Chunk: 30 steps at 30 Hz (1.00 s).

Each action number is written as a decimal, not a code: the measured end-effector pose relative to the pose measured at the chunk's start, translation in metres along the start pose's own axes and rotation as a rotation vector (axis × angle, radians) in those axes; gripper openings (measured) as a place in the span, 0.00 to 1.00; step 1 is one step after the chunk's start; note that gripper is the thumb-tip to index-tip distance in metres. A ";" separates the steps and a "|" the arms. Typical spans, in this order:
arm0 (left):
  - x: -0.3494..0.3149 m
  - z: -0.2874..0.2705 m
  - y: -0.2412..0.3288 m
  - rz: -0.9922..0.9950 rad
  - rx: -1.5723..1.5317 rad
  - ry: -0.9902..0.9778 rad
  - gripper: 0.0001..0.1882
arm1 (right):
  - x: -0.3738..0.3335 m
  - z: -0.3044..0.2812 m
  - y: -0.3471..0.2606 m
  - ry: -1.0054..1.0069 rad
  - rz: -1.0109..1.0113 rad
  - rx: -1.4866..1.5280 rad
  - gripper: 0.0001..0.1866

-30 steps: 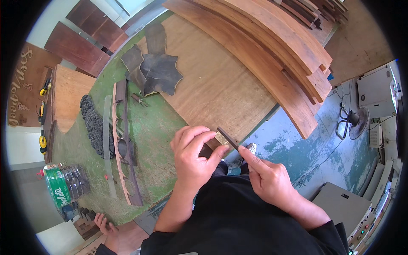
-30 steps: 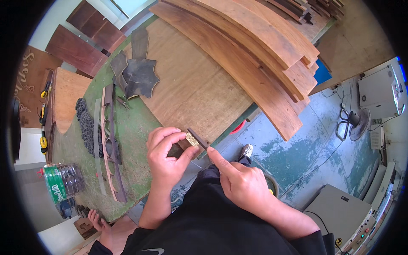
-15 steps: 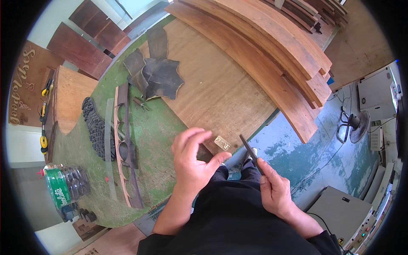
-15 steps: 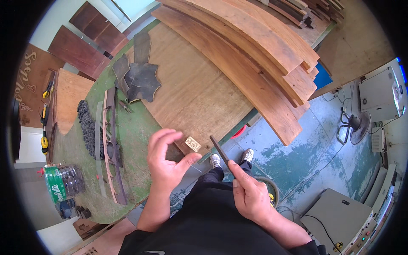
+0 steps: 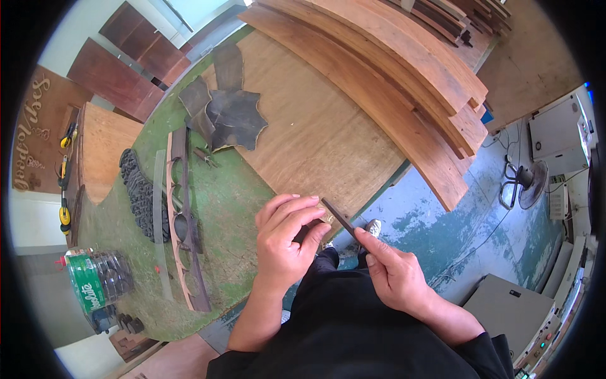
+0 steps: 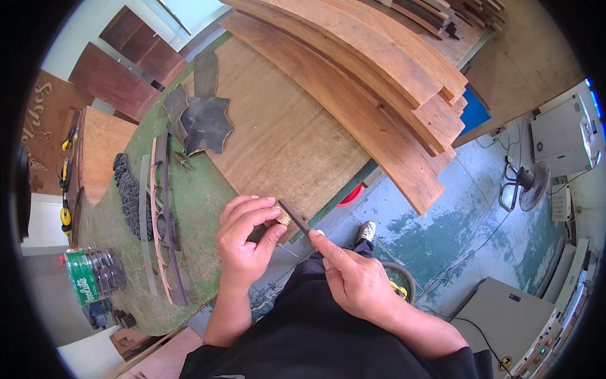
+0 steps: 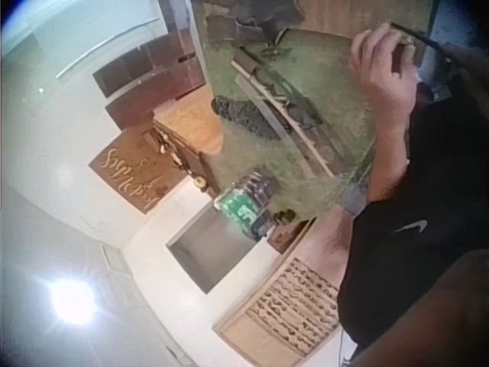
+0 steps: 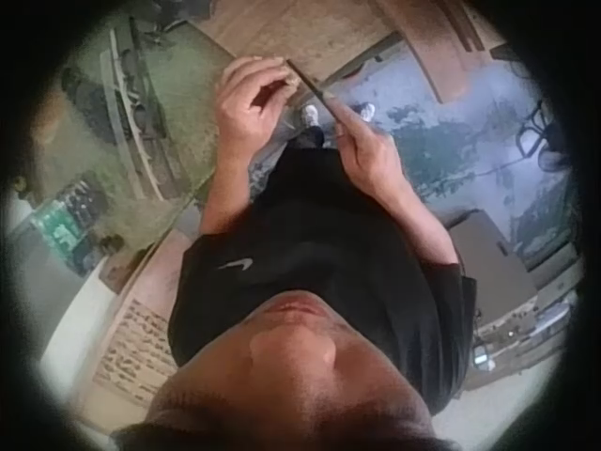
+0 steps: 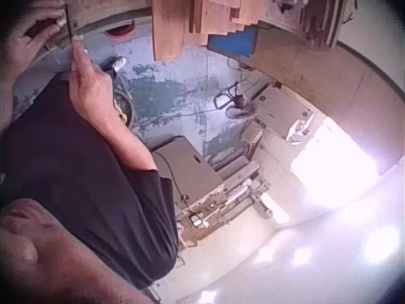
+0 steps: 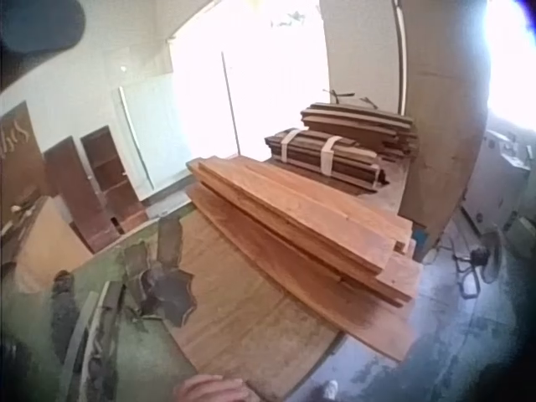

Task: Filing the edges of a small brass-colored metal object with a hand file.

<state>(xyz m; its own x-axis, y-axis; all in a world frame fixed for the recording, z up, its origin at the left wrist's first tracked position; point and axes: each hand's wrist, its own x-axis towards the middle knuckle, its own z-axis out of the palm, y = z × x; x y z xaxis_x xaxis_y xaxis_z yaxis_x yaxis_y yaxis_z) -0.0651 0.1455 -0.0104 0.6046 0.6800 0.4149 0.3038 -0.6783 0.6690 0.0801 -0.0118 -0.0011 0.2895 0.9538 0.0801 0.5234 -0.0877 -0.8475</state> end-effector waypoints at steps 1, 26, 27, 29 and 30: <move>0.001 0.001 0.001 -0.004 0.002 0.007 0.13 | 0.000 0.000 0.001 0.000 -0.002 -0.016 0.24; -0.002 0.007 -0.004 0.017 0.030 0.122 0.14 | 0.004 -0.007 -0.002 -0.023 -0.040 -0.260 0.29; -0.001 0.008 -0.004 0.023 0.029 0.123 0.14 | 0.001 -0.007 0.000 -0.024 -0.049 -0.257 0.29; -0.003 0.008 -0.002 0.034 0.018 0.117 0.14 | -0.009 -0.007 0.002 -0.010 -0.005 -0.127 0.29; -0.004 0.007 -0.002 0.028 0.025 0.118 0.14 | -0.008 -0.006 0.001 -0.007 -0.004 -0.128 0.29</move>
<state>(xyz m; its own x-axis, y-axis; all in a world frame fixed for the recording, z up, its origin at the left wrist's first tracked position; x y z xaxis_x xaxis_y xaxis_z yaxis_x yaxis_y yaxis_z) -0.0632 0.1420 -0.0180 0.5230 0.6875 0.5038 0.3074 -0.7034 0.6409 0.0835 -0.0210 0.0006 0.2819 0.9561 0.0794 0.6224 -0.1193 -0.7736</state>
